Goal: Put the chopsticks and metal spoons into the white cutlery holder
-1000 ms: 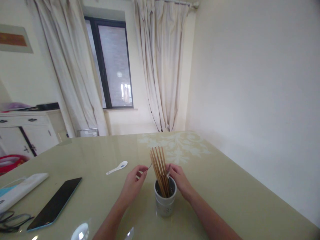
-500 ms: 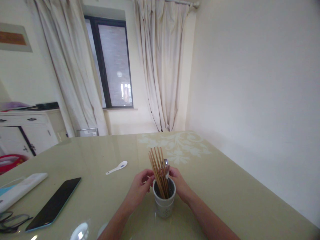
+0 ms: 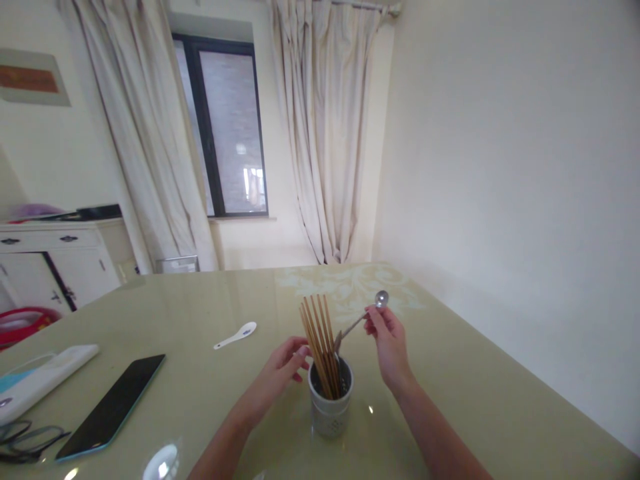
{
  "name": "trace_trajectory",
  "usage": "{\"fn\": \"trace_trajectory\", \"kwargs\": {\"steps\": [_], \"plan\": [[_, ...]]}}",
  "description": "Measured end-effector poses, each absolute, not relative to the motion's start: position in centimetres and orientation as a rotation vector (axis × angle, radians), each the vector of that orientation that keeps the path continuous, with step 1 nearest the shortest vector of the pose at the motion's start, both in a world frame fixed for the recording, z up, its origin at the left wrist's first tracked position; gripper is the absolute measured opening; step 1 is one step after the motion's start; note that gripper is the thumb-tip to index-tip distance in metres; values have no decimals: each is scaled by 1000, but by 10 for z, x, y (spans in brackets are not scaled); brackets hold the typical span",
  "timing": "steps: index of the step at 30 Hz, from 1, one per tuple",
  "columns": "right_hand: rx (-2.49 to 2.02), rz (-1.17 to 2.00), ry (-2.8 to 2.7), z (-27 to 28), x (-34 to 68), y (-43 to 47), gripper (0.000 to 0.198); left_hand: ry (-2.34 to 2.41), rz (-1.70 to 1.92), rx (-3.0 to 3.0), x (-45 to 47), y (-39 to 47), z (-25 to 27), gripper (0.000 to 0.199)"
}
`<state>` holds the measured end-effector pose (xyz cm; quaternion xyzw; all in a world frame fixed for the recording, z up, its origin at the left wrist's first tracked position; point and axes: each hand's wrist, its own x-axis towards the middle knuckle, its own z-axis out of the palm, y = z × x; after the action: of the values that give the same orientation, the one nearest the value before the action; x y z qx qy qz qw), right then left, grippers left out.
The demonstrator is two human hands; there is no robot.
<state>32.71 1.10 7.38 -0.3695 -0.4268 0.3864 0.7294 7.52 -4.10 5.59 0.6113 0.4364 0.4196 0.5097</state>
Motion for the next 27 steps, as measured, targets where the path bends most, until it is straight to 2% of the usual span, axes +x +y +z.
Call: {"fn": "trace_trajectory", "kwargs": {"steps": [4, 7, 9, 18, 27], "plan": [[-702, 778, -787, 87, 350, 13, 37, 753, 876, 1485, 72, -50, 65, 61], [-626, 858, -745, 94, 353, 8, 34, 574, 763, 1481, 75, -53, 65, 86], [-598, 905, -773, 96, 348, 4, 33, 573, 726, 1475, 77, -53, 63, 96], [-604, 997, -1174, 95, 318, -22, 26, 564, 799, 1421, 81, -46, 49, 77], [-769, 927, -1509, 92, 308, -39, 27, 515, 812, 1392, 84, -47, 52, 72]]}}
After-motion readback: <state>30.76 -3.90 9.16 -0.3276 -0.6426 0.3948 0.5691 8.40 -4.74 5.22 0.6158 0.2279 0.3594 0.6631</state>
